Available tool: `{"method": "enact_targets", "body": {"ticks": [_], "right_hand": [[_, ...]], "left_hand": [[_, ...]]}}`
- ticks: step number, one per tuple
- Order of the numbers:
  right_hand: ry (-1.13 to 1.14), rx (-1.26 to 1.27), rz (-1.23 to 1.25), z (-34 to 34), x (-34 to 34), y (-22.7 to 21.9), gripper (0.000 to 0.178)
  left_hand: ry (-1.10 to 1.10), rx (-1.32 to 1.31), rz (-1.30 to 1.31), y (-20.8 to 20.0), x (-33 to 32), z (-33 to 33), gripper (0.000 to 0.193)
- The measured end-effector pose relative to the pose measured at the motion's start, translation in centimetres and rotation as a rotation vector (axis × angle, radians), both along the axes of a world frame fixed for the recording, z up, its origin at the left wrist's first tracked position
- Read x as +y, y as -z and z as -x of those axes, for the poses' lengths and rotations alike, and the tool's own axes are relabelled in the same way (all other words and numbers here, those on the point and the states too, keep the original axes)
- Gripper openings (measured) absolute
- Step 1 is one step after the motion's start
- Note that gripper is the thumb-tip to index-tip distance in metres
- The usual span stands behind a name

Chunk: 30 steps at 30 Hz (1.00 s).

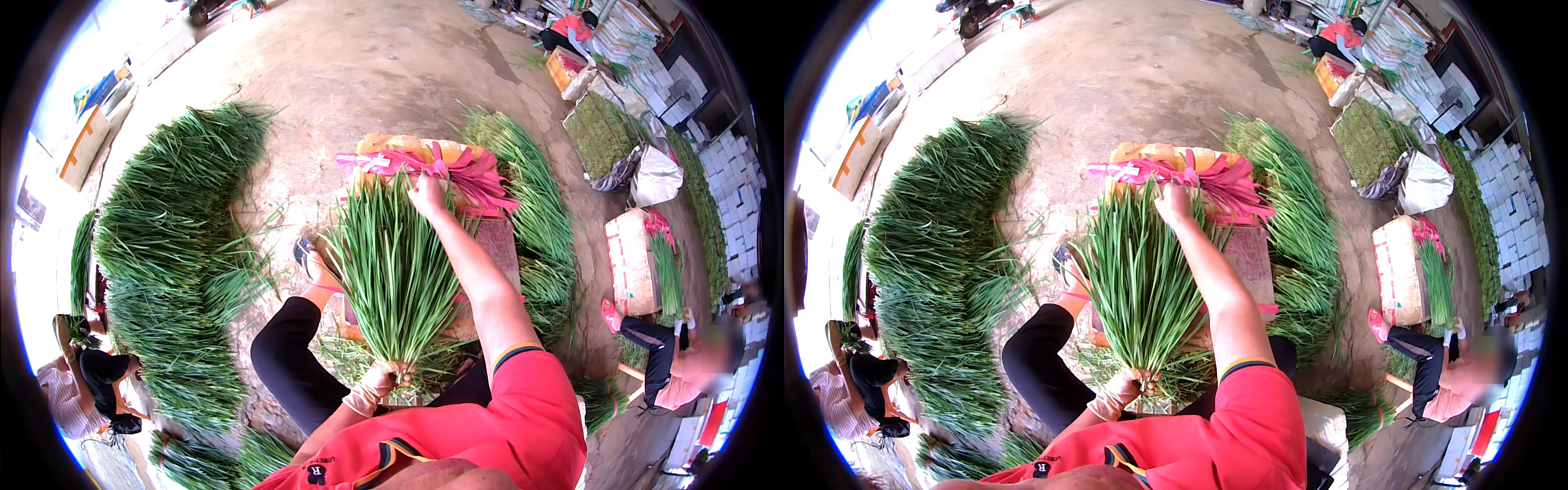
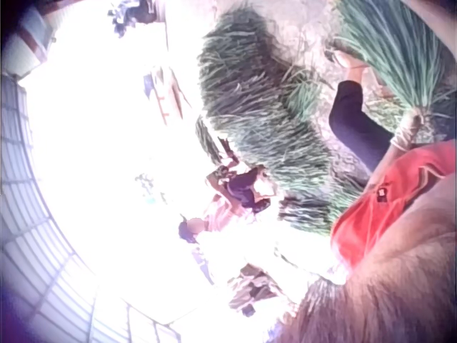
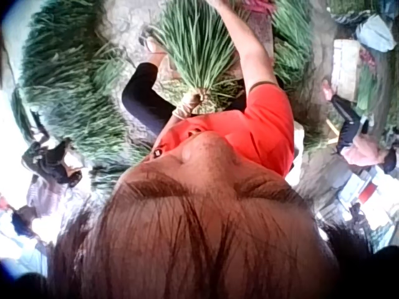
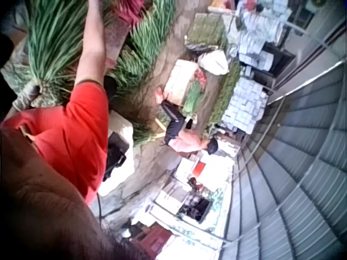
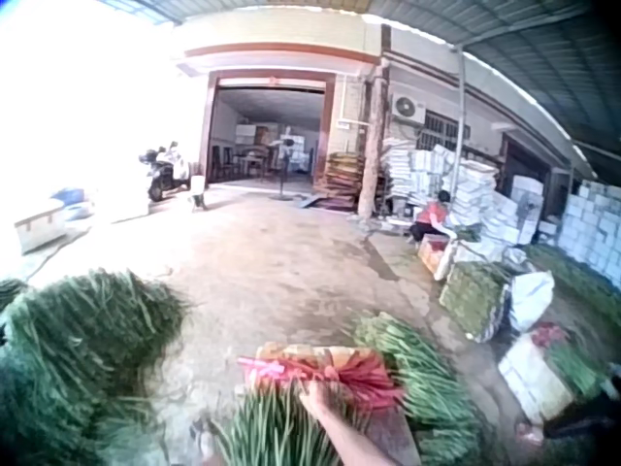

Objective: The person bundles green vegetables by hand using pink plastic straps. The person aligns the vegetables on a wooden block and ties them into bundles before setting them aside.

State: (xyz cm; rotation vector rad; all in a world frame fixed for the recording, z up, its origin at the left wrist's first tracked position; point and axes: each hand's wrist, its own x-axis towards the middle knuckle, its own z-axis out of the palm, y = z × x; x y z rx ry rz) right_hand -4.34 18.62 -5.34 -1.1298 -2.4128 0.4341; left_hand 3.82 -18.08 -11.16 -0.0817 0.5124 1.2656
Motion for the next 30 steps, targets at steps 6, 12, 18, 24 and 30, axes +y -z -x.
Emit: {"method": "enact_targets", "body": {"ticks": [6,12,18,24,30], "right_hand": [[-0.561,-0.489,0.357,1.9,-4.3,-4.2,0.019],[-0.308,-0.379,0.142,3.2,-4.6,-2.4,0.007],[-0.121,0.407,0.719,6.5,-0.5,-5.6,0.012],[-0.372,0.004,0.756,5.8,-4.3,-2.9,0.021],[-0.303,-0.401,0.383,5.1,-5.4,-1.4,0.041]], "left_hand": [[-0.019,0.036,0.071,0.9,-0.3,0.0,0.021],[-0.055,0.033,0.047,-1.3,0.5,-0.2,0.016],[-0.03,0.061,0.098,-0.5,0.5,-0.5,0.019],[-0.058,0.015,0.095,0.0,0.7,-0.9,0.017],[-0.065,0.029,0.142,0.6,0.5,-1.0,0.017]]}}
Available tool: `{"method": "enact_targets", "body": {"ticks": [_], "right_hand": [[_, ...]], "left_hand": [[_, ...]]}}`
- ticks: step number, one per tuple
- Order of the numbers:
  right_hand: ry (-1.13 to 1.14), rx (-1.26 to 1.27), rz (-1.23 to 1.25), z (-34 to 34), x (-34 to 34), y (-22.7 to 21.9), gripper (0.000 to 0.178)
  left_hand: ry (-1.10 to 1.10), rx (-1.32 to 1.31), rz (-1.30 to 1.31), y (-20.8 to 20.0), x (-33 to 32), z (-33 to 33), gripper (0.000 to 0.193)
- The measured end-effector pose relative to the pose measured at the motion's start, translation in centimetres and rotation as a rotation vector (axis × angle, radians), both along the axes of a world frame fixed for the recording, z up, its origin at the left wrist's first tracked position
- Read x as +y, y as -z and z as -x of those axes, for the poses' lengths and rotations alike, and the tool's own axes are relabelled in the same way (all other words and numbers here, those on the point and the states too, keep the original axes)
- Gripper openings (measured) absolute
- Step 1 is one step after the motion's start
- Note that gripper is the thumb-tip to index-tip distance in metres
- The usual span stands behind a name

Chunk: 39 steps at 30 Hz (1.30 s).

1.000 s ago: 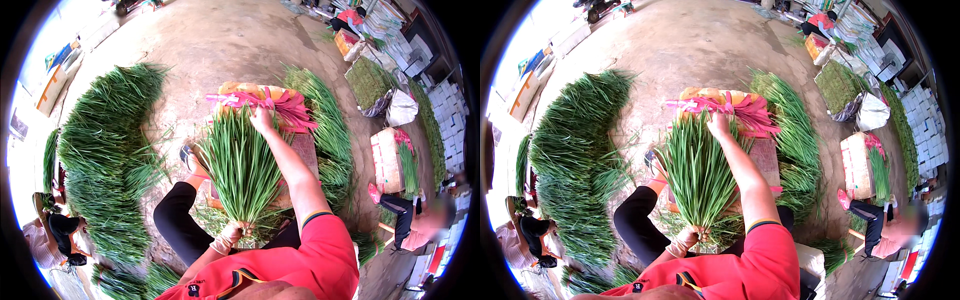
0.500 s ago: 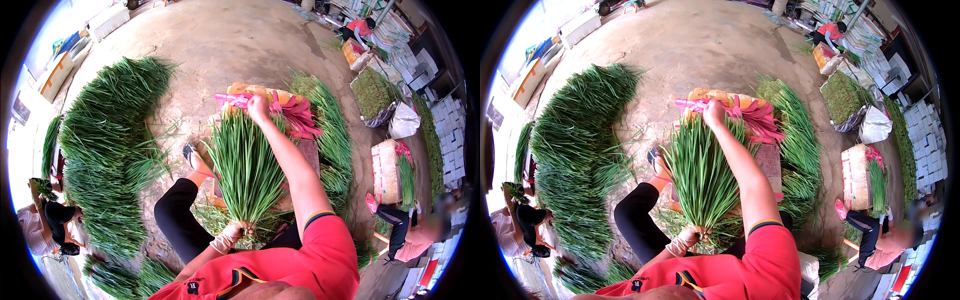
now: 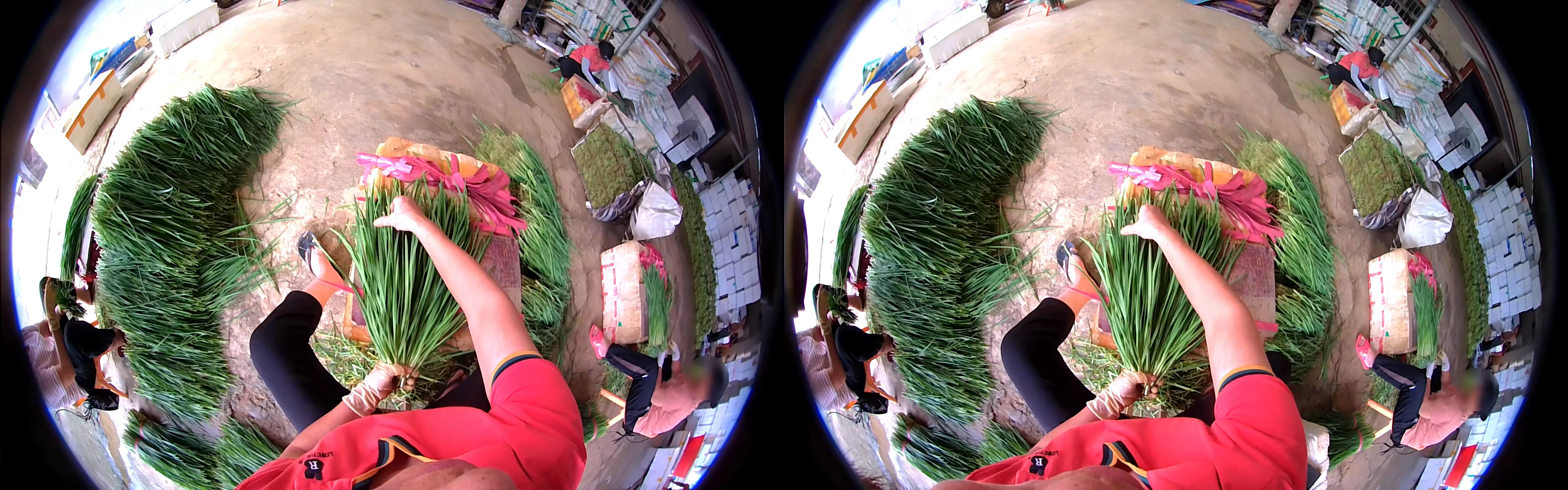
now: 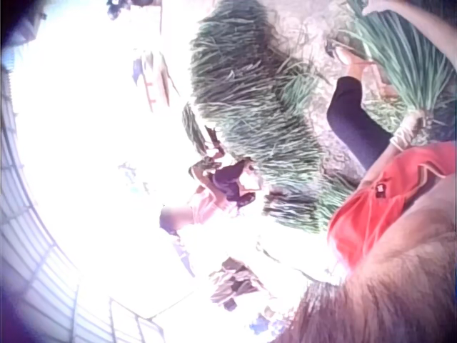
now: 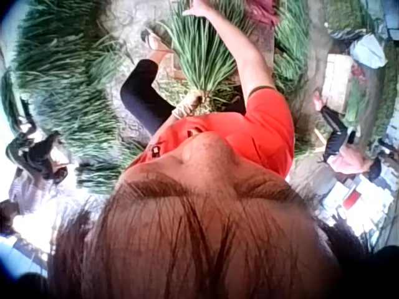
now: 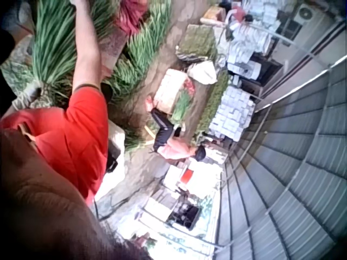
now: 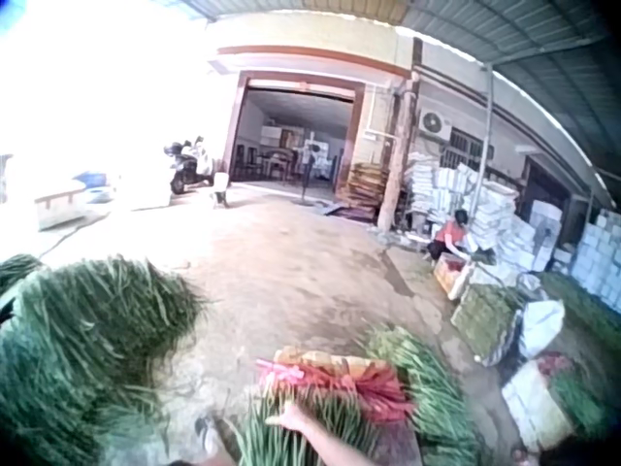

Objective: The person bundles green vegetables by hand using pink plastic straps. The person aligns the vegetables on a wooden block and ties them into bundles before setting them aside.

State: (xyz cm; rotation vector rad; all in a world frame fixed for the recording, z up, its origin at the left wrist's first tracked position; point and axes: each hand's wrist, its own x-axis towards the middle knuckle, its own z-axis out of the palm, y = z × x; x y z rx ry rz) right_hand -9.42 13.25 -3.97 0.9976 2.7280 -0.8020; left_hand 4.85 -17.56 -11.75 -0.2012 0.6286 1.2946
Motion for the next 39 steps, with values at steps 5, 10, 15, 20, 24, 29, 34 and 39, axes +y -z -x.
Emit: {"method": "enact_targets", "body": {"ticks": [5,10,15,20,24,29,34,39], "right_hand": [[0.198,0.08,0.208,-0.4,-0.2,1.1,0.027],[0.32,0.167,0.566,-1.0,0.2,0.6,0.01],[0.38,0.266,0.768,-1.6,-0.1,-0.1,0.005],[0.42,0.349,0.67,-1.5,-1.3,-0.5,0.007],[0.377,0.414,0.676,-1.3,-1.4,-0.8,0.008],[0.466,0.492,0.601,-1.3,-1.4,0.8,0.011],[0.48,0.515,0.539,-0.4,-0.5,-0.4,0.009],[0.354,0.699,0.732,2.6,1.9,-6.2,0.014]], "left_hand": [[0.025,-0.024,-0.012,0.5,0.1,0.0,0.016],[0.035,-0.029,-0.041,0.6,0.1,0.1,0.016],[0.078,0.007,0.012,-1.2,0.3,0.5,0.015],[0.083,-0.004,-0.021,-2.0,0.2,0.9,0.016],[0.055,-0.068,-0.077,-0.3,0.2,0.5,0.017],[0.06,-0.042,-0.086,-0.4,0.3,0.4,0.018],[0.058,-0.008,-0.028,-1.3,0.1,0.5,0.018],[0.06,-0.044,-0.069,-1.2,0.2,0.6,0.017]]}}
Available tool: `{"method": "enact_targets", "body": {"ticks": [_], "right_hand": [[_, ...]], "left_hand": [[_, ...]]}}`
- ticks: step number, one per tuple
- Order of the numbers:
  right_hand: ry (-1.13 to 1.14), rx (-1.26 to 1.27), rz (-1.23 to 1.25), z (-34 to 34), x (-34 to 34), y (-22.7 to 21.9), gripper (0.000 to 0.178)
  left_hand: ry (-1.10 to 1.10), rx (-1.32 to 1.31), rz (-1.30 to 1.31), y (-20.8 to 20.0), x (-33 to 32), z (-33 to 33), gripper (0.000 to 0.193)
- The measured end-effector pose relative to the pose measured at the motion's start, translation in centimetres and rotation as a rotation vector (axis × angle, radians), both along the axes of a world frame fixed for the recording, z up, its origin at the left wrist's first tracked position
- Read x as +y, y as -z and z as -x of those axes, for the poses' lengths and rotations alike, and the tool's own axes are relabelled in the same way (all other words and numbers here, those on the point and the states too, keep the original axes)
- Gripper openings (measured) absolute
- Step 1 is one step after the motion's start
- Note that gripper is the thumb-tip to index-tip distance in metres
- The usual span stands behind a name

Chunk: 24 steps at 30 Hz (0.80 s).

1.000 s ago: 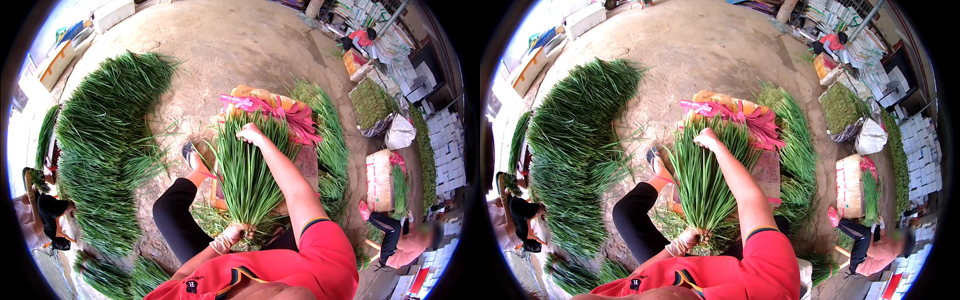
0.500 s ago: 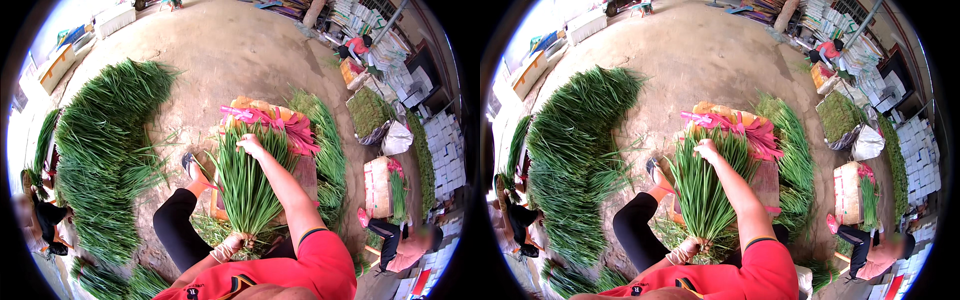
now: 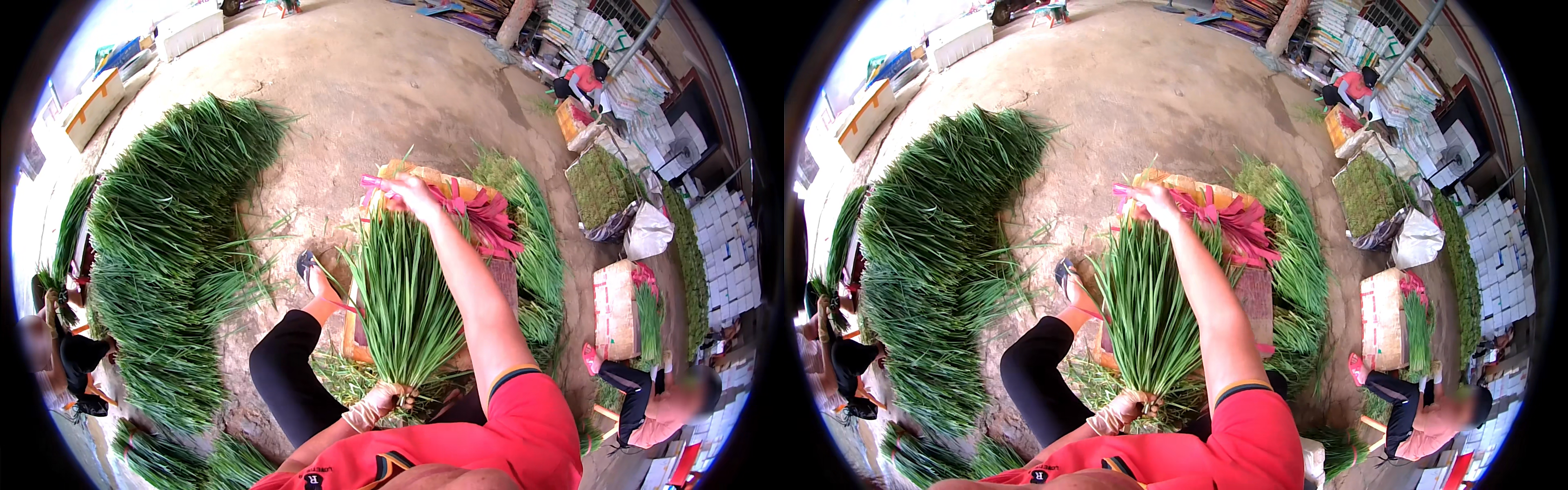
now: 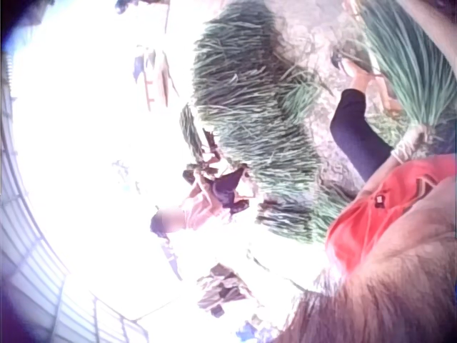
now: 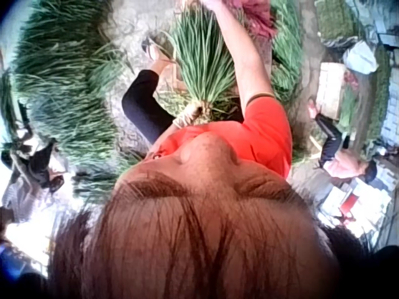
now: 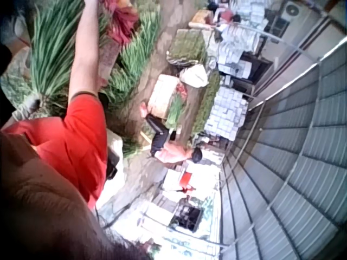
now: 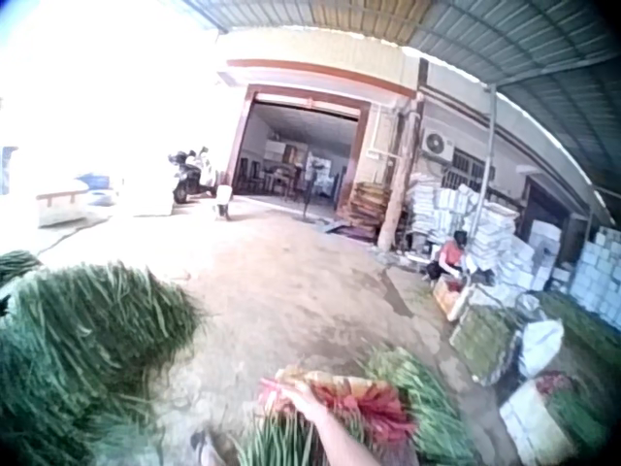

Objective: The person bundles green vegetables by hand using pink plastic straps. The person aligns the vegetables on a wooden block and ties them into bundles before setting them aside.

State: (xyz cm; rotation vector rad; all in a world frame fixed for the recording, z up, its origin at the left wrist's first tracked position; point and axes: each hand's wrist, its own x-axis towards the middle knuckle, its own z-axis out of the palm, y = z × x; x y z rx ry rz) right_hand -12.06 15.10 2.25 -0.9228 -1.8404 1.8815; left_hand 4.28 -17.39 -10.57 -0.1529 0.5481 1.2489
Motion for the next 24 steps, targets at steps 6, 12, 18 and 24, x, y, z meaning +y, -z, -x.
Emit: {"method": "enact_targets", "body": {"ticks": [6,12,18,24], "right_hand": [[-0.111,-0.366,-0.36,1.0,1.3,-1.3,0.026],[-0.171,-0.672,-0.33,-2.2,-1.4,3.0,0.028],[-0.131,-0.597,-0.101,-3.2,-1.3,5.9,0.02],[0.046,-0.409,-0.153,-2.7,-1.5,7.1,0.014]], "left_hand": [[0.013,-0.008,0.004,1.2,0.0,-0.6,0.017],[0.016,-0.048,0.012,2.1,0.1,-0.6,0.016],[0.018,-0.015,-0.013,2.4,0.3,-0.8,0.016],[-0.013,-0.057,-0.041,3.2,0.4,-0.9,0.014]]}}
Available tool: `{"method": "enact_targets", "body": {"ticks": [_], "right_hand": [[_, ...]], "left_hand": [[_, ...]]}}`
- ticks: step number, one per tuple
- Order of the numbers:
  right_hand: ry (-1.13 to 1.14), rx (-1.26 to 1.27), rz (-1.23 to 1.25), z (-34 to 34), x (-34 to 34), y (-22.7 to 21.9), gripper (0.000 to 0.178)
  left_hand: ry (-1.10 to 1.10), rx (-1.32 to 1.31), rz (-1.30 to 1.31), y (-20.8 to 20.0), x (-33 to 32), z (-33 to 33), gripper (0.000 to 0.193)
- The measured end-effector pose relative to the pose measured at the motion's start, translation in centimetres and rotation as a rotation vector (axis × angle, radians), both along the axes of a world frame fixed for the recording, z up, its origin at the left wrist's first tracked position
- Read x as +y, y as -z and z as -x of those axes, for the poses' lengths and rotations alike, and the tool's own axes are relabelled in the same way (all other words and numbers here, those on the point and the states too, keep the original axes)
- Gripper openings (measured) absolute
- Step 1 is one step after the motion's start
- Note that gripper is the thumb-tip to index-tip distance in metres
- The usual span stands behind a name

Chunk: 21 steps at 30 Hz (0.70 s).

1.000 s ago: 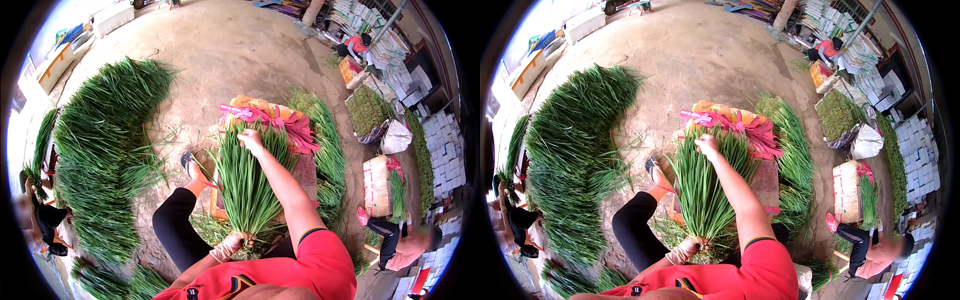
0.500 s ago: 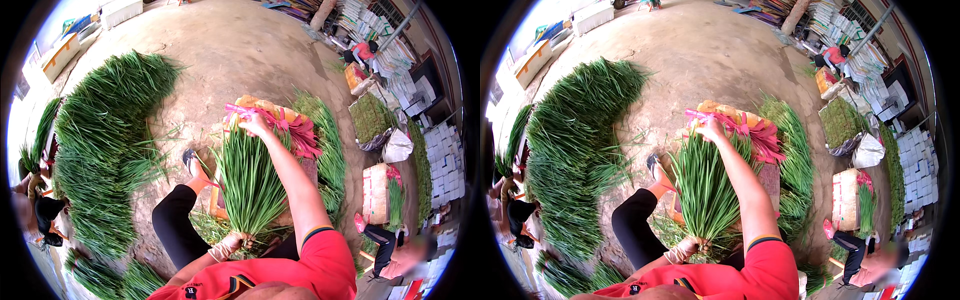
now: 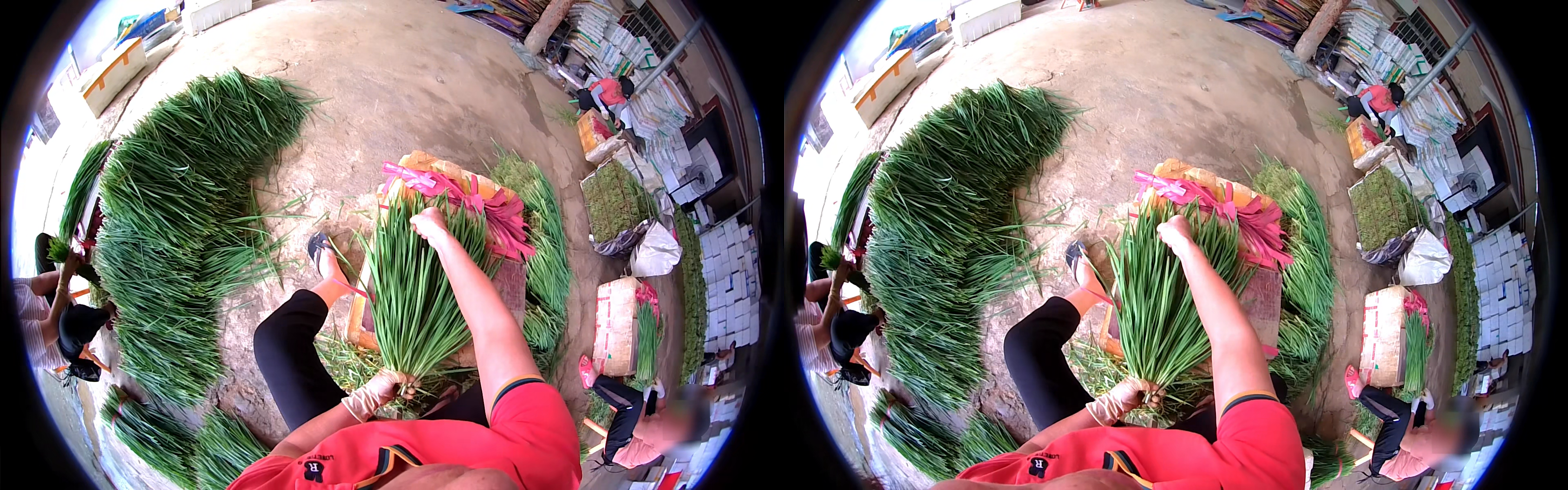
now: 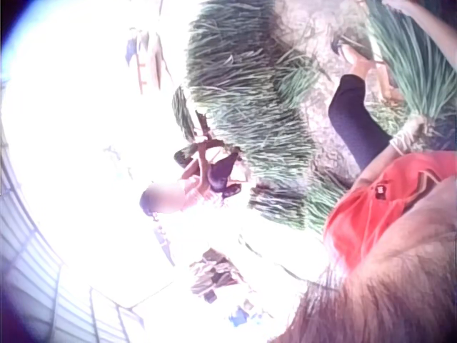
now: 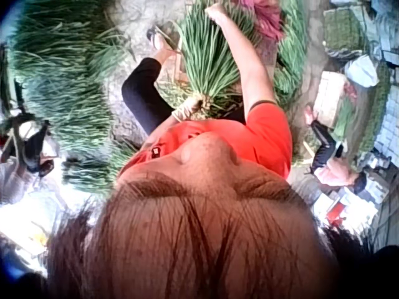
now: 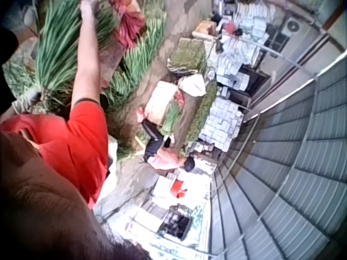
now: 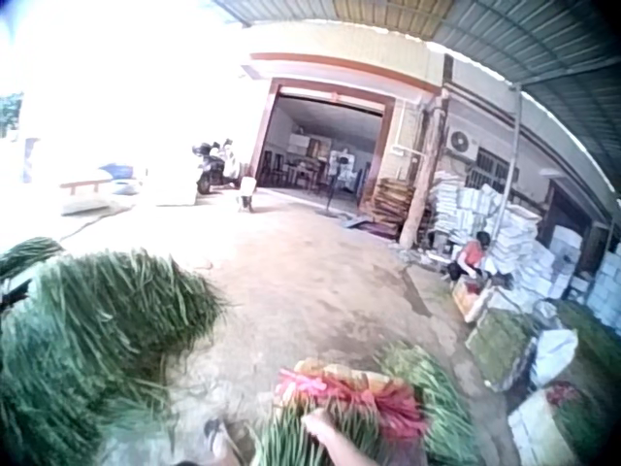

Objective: The person bundles green vegetables by hand using pink plastic straps. The person aligns the vegetables on a wooden block and ties them into bundles before setting them aside.

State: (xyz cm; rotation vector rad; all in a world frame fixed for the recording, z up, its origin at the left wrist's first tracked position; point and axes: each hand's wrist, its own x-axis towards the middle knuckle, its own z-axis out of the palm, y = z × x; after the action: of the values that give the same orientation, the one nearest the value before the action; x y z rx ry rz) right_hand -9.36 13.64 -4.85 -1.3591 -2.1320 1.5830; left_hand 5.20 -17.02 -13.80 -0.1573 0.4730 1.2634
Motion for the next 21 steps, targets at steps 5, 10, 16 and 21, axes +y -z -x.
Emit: {"method": "enact_targets", "body": {"ticks": [5,10,16,21], "right_hand": [[0.061,0.103,-0.426,0.4,3.3,-0.3,0.02],[-0.42,-0.044,-0.142,2.7,-4.0,-6.0,0.028],[-0.357,0.024,-0.015,3.8,-4.6,-3.6,0.009],[-0.127,0.005,-0.416,4.3,-2.4,-1.0,0.011]], "left_hand": [[0.026,-0.003,-0.001,-0.9,0.6,-0.4,0.016],[-0.016,0.133,0.055,-2.4,-0.2,0.2,0.014],[-0.031,0.107,0.003,-1.2,0.3,-0.2,0.015],[0.005,0.122,0.064,-2.7,0.6,0.1,0.015]]}}
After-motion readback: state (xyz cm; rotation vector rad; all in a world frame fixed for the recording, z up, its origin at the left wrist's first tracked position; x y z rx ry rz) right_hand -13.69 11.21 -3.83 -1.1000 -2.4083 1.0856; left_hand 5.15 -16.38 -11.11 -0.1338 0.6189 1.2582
